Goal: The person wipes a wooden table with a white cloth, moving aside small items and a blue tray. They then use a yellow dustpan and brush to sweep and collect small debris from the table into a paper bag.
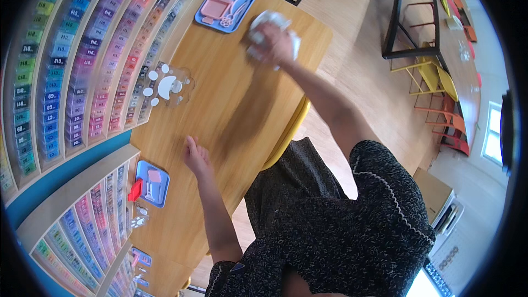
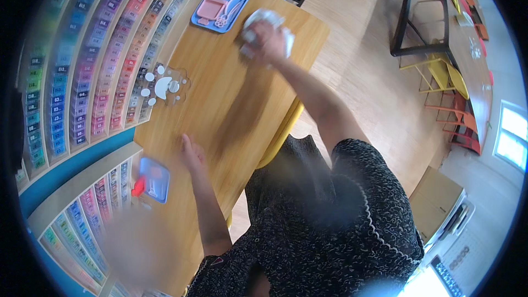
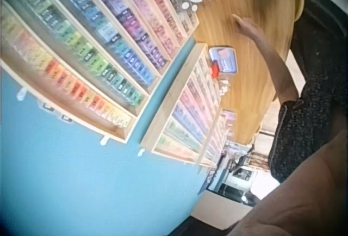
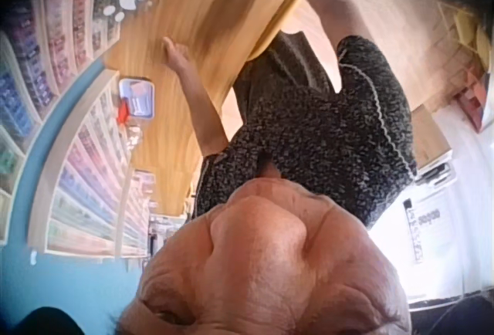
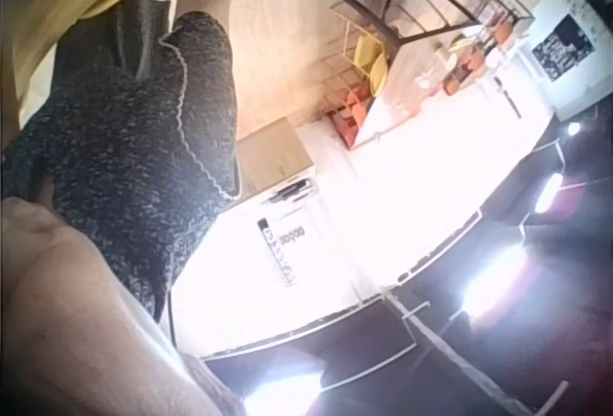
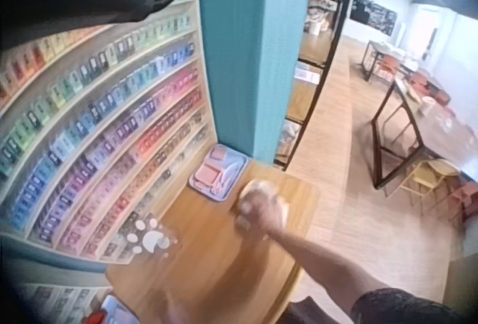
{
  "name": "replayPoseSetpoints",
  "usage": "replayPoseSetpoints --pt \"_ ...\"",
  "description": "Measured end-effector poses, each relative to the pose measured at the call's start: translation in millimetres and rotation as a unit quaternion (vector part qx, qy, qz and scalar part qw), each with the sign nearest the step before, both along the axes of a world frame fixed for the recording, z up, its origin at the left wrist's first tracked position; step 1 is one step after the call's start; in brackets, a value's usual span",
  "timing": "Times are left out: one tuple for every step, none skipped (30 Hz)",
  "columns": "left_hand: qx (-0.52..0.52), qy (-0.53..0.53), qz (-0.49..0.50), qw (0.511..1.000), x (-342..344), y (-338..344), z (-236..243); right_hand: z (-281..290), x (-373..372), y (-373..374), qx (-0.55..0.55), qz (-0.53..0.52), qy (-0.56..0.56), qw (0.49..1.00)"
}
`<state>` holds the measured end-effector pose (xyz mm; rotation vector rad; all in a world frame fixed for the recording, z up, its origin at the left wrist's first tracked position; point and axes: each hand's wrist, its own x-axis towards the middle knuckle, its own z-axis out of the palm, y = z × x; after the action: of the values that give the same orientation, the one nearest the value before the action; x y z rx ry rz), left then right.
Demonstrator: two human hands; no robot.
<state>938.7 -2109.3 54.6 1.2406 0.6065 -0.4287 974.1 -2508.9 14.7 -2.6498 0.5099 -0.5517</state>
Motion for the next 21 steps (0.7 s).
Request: replayPoseSetpoints --pt "-0.04 0.01 0.003 0.999 -14 2 -1 2 -16 30 0.003 0.056 0.003 0.998" --pt "-0.095 0.082 0.025 0.992 -24 -1 -4 5 -38 61 0.025 0.098 -0.003 0.995" --pt "-0.151 0.135 0.051 0.978 -32 -6 -7 8 -60 90 0.02 0.119 0.064 0.991" --pt "-0.194 0.209 0.091 0.954 -38 -12 -7 13 -87 114 0.01 0.152 0.063 0.986" --pt "-0.251 0.201 0.054 0.945 -40 -22 -8 17 -110 132 0.014 0.188 0.087 0.978" --pt "-0.294 0.215 0.028 0.931 -38 -36 -8 21 -130 145 -0.002 0.224 0.133 0.965" --pt "-0.313 0.234 0.015 0.92 -34 -51 -7 24 -150 157 0.007 0.244 0.131 0.961" --pt "-0.352 0.229 -0.015 0.907 -28 -68 -4 28 -169 169 -0.002 0.248 0.151 0.957" --pt "-0.384 0.217 -0.04 0.897 -21 -88 0 29 -181 171 -0.03 0.258 0.103 0.96" --pt "-0.379 0.212 -0.064 0.899 -16 -105 5 29 -189 169 -0.049 0.283 0.114 0.951" --pt "-0.384 0.195 -0.093 0.898 -10 -122 12 29 -195 161 -0.056 0.284 0.08 0.954" --pt "-0.421 0.156 -0.137 0.883 -5 -138 19 29 -197 149 -0.062 0.295 0.07 0.951" --pt "-0.438 0.141 -0.156 0.874 -1 -151 27 29 -197 134 -0.069 0.303 0.059 0.949" --pt "-0.429 0.138 -0.163 0.877 2 -162 34 30 -195 117 -0.062 0.266 0.08 0.959" --pt "-0.422 0.134 -0.161 0.882 5 -173 41 30 -192 95 -0.046 0.209 0.078 0.974" --pt "-0.426 0.121 -0.163 0.882 7 -185 46 31 -186 70 -0.032 0.158 0.088 0.983" --pt "-0.419 0.134 -0.162 0.884 11 -196 50 32 -181 44 -0.018 0.11 0.084 0.99" --pt "-0.423 0.143 -0.163 0.88 14 -208 56 37 -178 15 -0.003 0.063 0.083 0.995" --pt "-0.413 0.155 -0.152 0.884 20 -221 59 36 -169 -11 0.002 0.042 0.083 0.996" --pt "-0.41 0.14 -0.174 0.884 27 -241 60 35 -163 -37 0.021 0.039 0.074 0.996" --pt "-0.394 0.134 -0.182 0.891 33 -258 62 37 -160 -58 0.04 0.034 0.068 0.996"
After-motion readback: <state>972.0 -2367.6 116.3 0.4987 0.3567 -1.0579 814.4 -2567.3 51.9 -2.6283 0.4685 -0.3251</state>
